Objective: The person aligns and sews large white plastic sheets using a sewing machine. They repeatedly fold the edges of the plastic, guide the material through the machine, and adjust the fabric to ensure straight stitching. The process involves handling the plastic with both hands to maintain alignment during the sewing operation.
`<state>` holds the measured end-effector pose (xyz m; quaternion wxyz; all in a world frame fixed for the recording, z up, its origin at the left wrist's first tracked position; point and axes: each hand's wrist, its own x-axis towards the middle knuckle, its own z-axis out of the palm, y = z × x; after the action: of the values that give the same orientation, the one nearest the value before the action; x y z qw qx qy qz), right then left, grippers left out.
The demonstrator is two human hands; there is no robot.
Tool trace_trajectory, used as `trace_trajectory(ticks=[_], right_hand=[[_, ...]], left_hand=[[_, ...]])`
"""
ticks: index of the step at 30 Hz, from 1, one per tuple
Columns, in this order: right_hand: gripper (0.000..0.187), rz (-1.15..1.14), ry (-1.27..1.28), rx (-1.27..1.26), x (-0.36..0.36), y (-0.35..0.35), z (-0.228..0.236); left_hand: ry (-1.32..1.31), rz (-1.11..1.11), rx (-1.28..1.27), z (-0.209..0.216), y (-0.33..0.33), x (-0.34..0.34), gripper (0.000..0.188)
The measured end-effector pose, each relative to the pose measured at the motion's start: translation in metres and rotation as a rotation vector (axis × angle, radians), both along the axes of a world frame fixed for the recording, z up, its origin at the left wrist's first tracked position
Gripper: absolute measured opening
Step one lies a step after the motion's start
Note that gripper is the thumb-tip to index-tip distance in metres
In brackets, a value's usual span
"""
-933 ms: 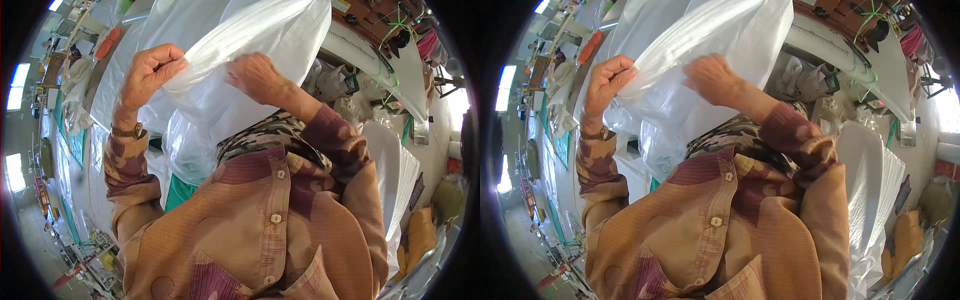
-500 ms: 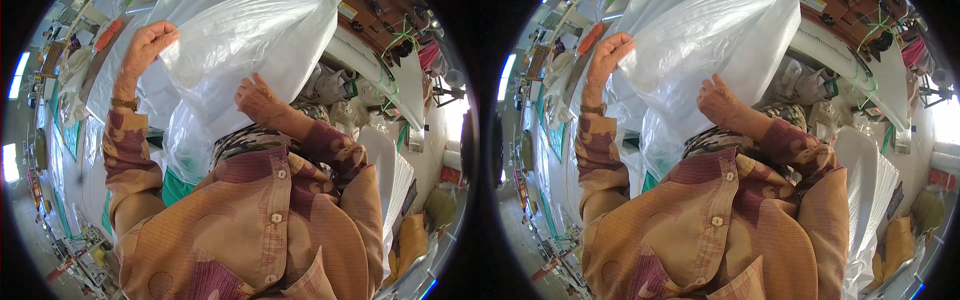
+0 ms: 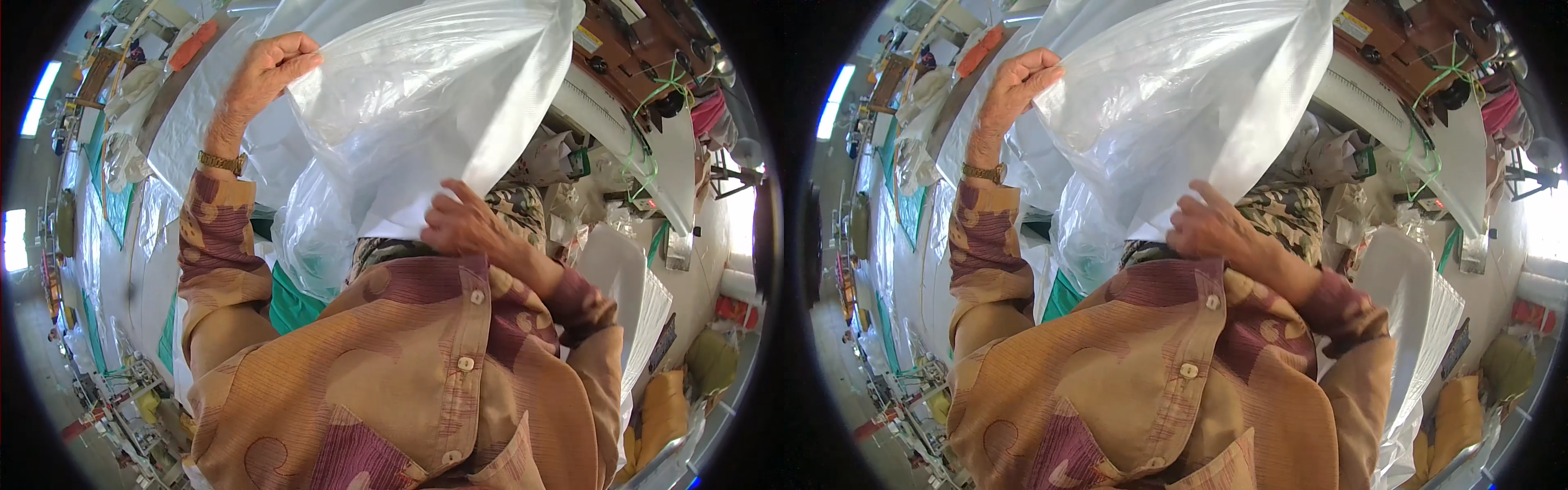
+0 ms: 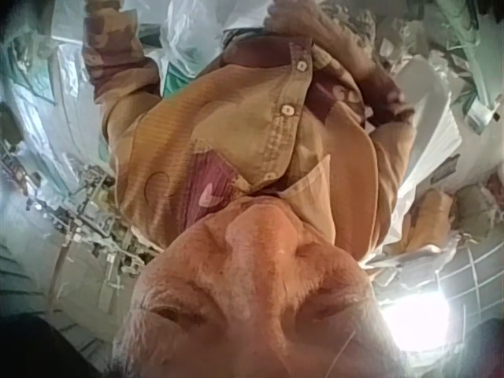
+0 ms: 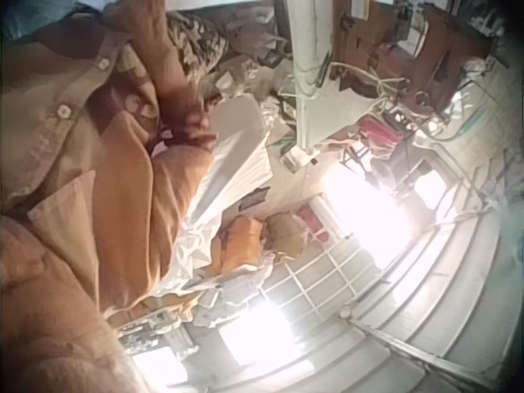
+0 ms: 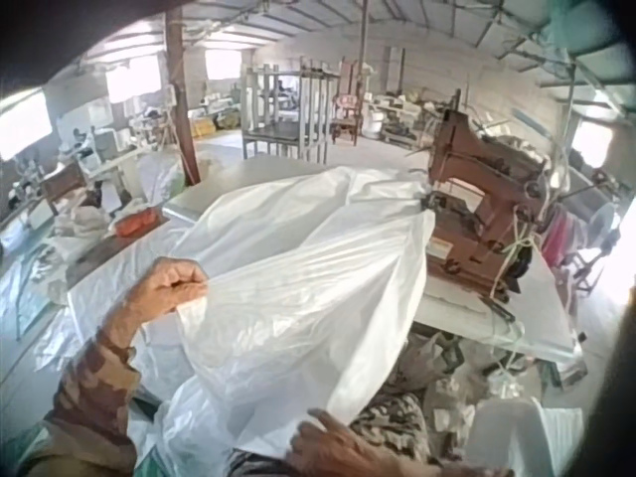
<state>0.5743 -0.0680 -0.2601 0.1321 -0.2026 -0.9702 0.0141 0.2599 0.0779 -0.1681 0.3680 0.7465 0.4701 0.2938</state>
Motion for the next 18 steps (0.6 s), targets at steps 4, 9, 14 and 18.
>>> trace_trajectory(ticks=[4, 9, 14, 18], right_hand=[[0.017, 0.032, 0.104, 0.012, 0.007, -0.027, 0.078], [0.033, 0.120, 0.459, 0.040, -0.013, -0.021, 0.101], [0.031, 0.121, 0.600, 0.119, -0.052, -0.002, 0.073], [0.032, 0.178, 0.572, 0.066, -0.061, 0.002, 0.054]], left_hand=[[0.013, -0.067, 0.104, 0.017, -0.021, 0.017, 0.017], [-0.067, -0.223, -0.025, 0.018, -0.072, 0.053, 0.014], [-0.182, -0.283, -0.149, -0.013, -0.106, 0.091, 0.016], [-0.335, -0.286, -0.241, -0.036, -0.107, 0.099, 0.019]])
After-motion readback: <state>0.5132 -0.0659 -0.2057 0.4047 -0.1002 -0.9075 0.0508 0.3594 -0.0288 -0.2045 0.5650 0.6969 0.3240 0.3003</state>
